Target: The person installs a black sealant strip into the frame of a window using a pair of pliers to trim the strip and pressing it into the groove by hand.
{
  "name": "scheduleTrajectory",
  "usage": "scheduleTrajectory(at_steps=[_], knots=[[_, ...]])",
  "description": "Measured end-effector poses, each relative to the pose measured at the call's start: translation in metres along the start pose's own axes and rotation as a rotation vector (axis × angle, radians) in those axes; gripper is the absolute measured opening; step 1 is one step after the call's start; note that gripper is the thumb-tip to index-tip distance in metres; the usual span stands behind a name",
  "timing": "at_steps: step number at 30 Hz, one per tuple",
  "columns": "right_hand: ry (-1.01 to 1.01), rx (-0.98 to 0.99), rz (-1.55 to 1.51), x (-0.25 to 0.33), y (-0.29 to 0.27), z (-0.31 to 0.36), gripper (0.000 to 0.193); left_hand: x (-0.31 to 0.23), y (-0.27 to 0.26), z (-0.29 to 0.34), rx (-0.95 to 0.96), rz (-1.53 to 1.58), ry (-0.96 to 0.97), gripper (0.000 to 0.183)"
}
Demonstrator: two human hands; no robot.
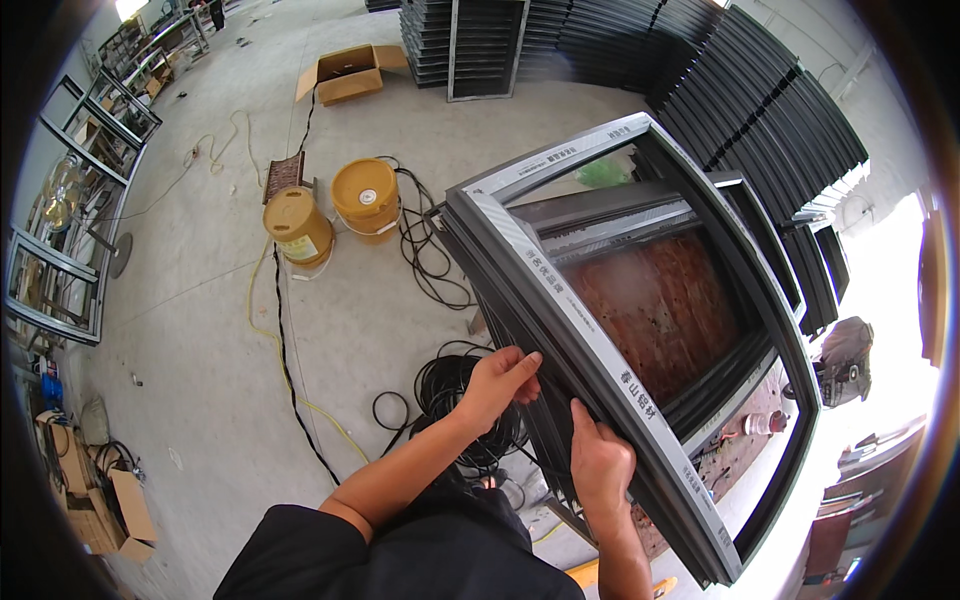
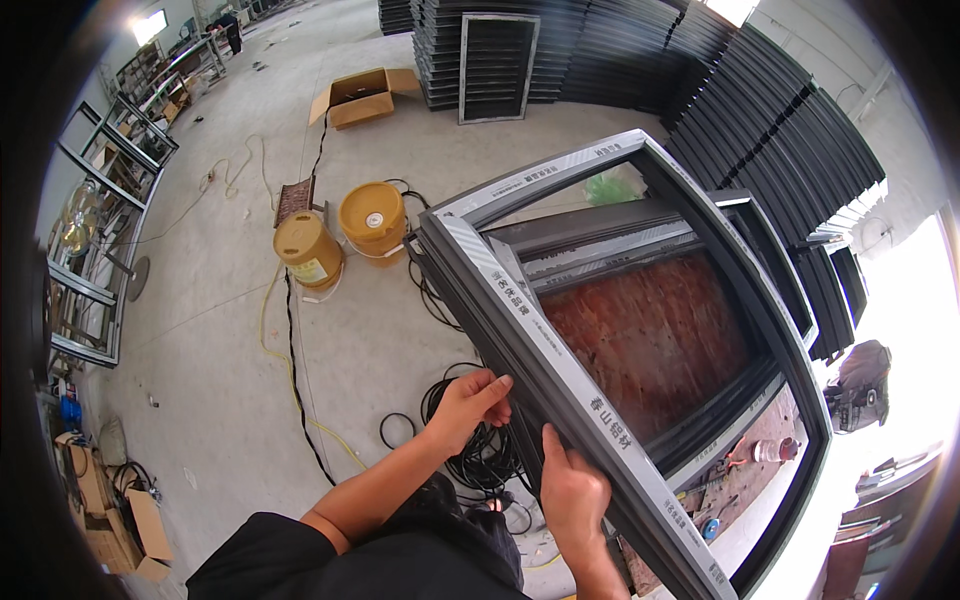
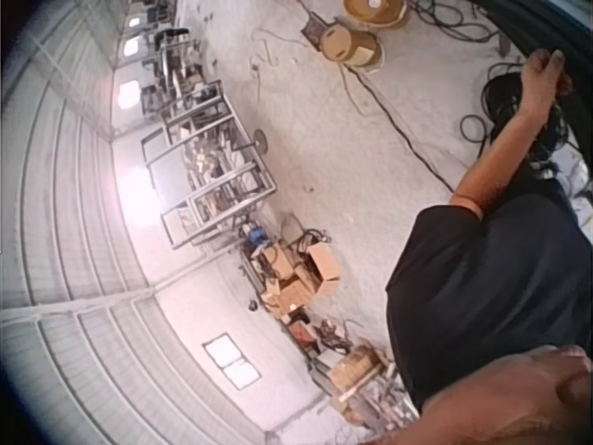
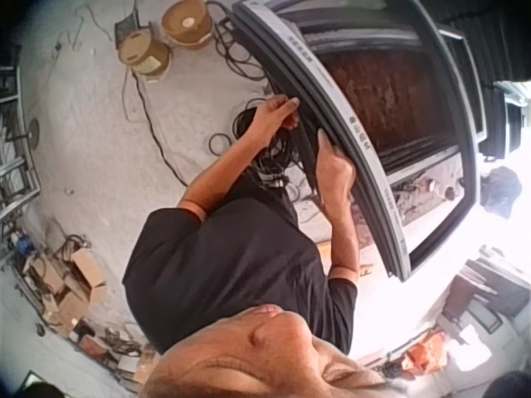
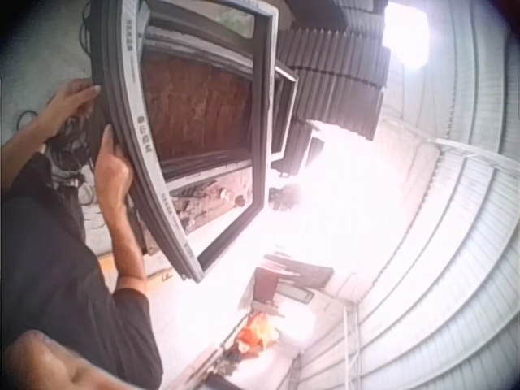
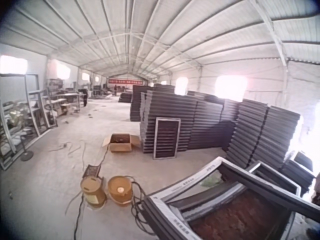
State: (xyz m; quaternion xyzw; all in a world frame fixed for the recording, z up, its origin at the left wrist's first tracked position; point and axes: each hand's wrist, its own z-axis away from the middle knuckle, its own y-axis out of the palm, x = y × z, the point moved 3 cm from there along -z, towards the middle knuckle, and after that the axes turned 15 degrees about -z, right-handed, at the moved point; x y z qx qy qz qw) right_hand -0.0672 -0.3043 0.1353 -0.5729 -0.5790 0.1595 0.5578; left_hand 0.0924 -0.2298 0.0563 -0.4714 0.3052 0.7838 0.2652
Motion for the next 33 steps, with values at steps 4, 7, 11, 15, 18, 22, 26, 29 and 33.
scheduleTrajectory(at_steps=[4, 7, 11, 15, 18, 22, 26, 29, 33], knots=[[-0.049, -0.026, -0.055, -0.002, 0.004, -0.006, 0.025, 0.001, 0.000, -0.003, -0.046, -0.033, 0.006, 0.035], [-0.033, -0.005, -0.104, -0.003, 0.001, -0.007, 0.023, -0.002, -0.003, -0.005, -0.084, -0.113, -0.006, 0.038], [0.059, 0.050, -0.253, -0.003, -0.006, -0.004, 0.020, -0.005, -0.007, -0.005, -0.059, -0.188, -0.068, 0.040], [0.111, 0.067, -0.336, -0.001, -0.008, -0.002, 0.018, -0.003, -0.003, 0.000, -0.020, -0.153, 0.002, 0.037], [0.072, 0.050, -0.316, -0.001, -0.006, -0.003, 0.018, 0.005, 0.003, 0.001, 0.062, -0.115, -0.010, 0.035], [0.121, 0.087, -0.352, -0.007, -0.006, -0.003, 0.018, 0.008, 0.007, -0.003, 0.021, -0.036, 0.005, 0.034], [0.135, 0.083, -0.358, -0.010, -0.005, -0.001, 0.018, 0.009, 0.013, 0.002, -0.042, -0.043, -0.026, 0.031], [0.146, 0.038, -0.367, -0.009, -0.005, -0.001, 0.019, 0.015, 0.025, 0.010, 0.108, 0.049, -0.131, 0.034], [0.313, 0.029, -0.483, -0.009, -0.013, 0.013, 0.021, 0.017, 0.029, 0.010, 0.045, -0.007, -0.008, 0.037]])
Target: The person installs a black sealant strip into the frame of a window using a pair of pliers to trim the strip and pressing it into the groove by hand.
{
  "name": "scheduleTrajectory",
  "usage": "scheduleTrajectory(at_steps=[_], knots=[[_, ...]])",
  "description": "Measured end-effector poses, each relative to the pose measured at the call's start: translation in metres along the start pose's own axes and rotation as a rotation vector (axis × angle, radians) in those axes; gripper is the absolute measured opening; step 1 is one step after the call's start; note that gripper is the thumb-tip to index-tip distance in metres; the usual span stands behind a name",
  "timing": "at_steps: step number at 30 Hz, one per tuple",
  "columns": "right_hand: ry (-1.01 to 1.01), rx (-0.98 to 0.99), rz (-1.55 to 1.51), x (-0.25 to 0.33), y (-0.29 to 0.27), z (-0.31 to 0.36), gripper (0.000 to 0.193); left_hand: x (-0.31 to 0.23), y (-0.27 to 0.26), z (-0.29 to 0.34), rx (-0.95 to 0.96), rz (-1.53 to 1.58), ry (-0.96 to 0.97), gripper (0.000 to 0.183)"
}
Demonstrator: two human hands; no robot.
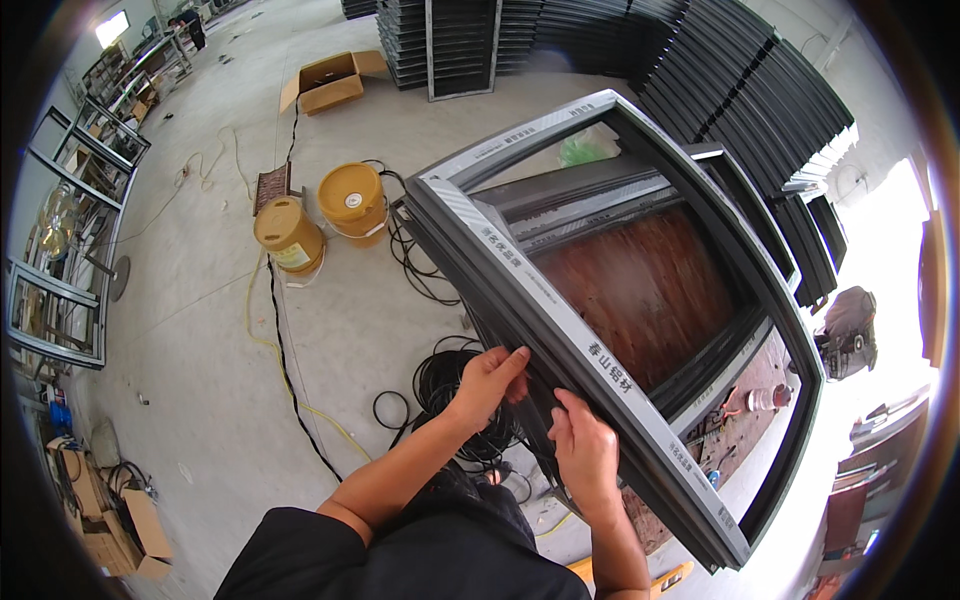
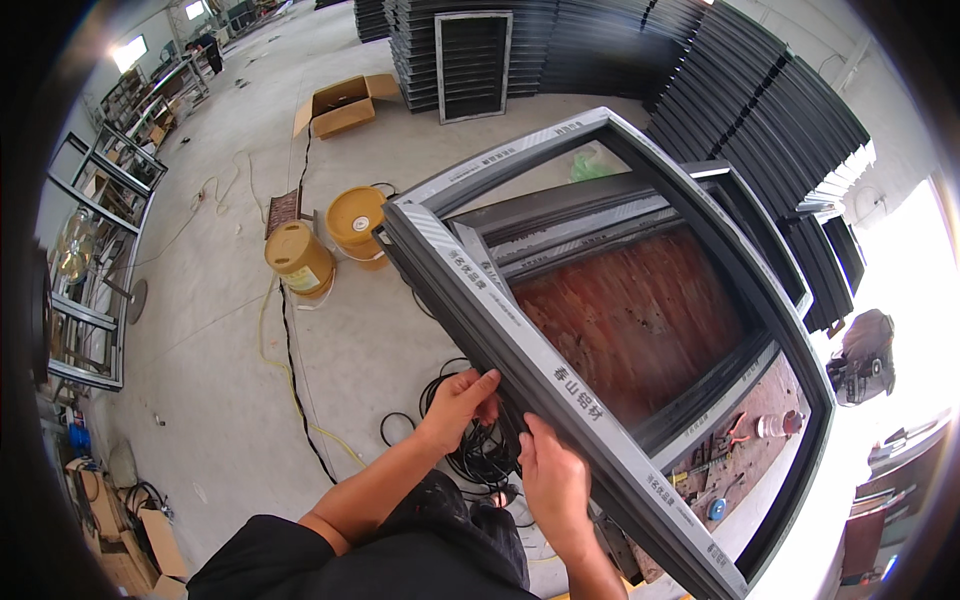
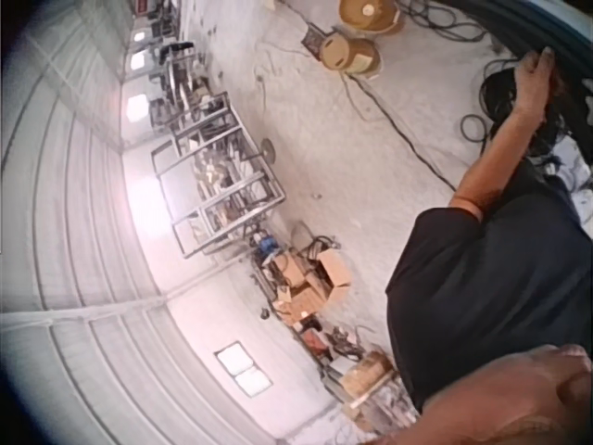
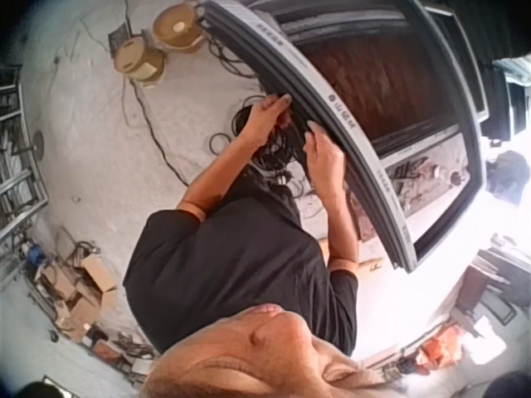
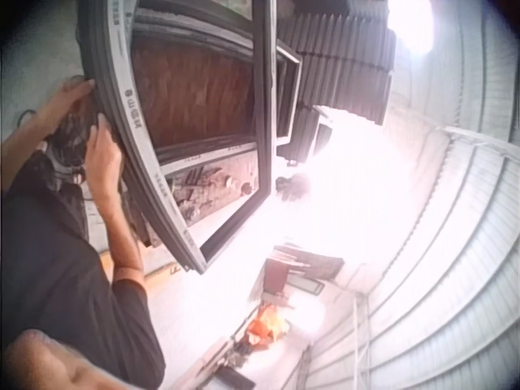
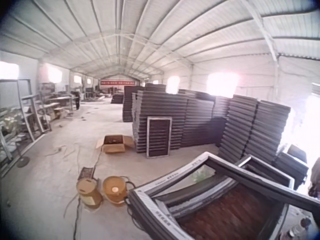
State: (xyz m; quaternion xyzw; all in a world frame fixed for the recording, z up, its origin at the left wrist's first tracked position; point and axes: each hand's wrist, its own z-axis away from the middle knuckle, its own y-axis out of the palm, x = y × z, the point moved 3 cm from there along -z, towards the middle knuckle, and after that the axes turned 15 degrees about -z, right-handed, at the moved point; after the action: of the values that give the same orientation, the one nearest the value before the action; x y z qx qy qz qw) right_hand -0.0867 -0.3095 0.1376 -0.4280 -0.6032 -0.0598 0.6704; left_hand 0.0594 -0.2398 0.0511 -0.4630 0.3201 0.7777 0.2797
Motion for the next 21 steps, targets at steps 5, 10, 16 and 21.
scheduleTrajectory(at_steps=[5, 10, 16, 21], knots=[[0.369, 0.074, -0.069, -0.012, -0.055, 0.091, 0.021, 0.004, 0.002, 0.000, -0.113, -0.063, -0.009, 0.040], [0.460, 0.009, 0.237, -0.023, -0.175, 0.205, 0.030, 0.004, 0.004, 0.003, -0.151, -0.041, 0.004, 0.037], [0.233, -0.711, 0.948, -0.019, -0.310, 0.249, 0.027, 0.000, 0.010, 0.004, -0.216, -0.044, 0.002, 0.034], [-0.193, -0.312, 0.696, -0.077, -0.306, 0.202, 0.030, 0.005, 0.023, 0.015, -0.297, -0.044, -0.042, 0.033]])
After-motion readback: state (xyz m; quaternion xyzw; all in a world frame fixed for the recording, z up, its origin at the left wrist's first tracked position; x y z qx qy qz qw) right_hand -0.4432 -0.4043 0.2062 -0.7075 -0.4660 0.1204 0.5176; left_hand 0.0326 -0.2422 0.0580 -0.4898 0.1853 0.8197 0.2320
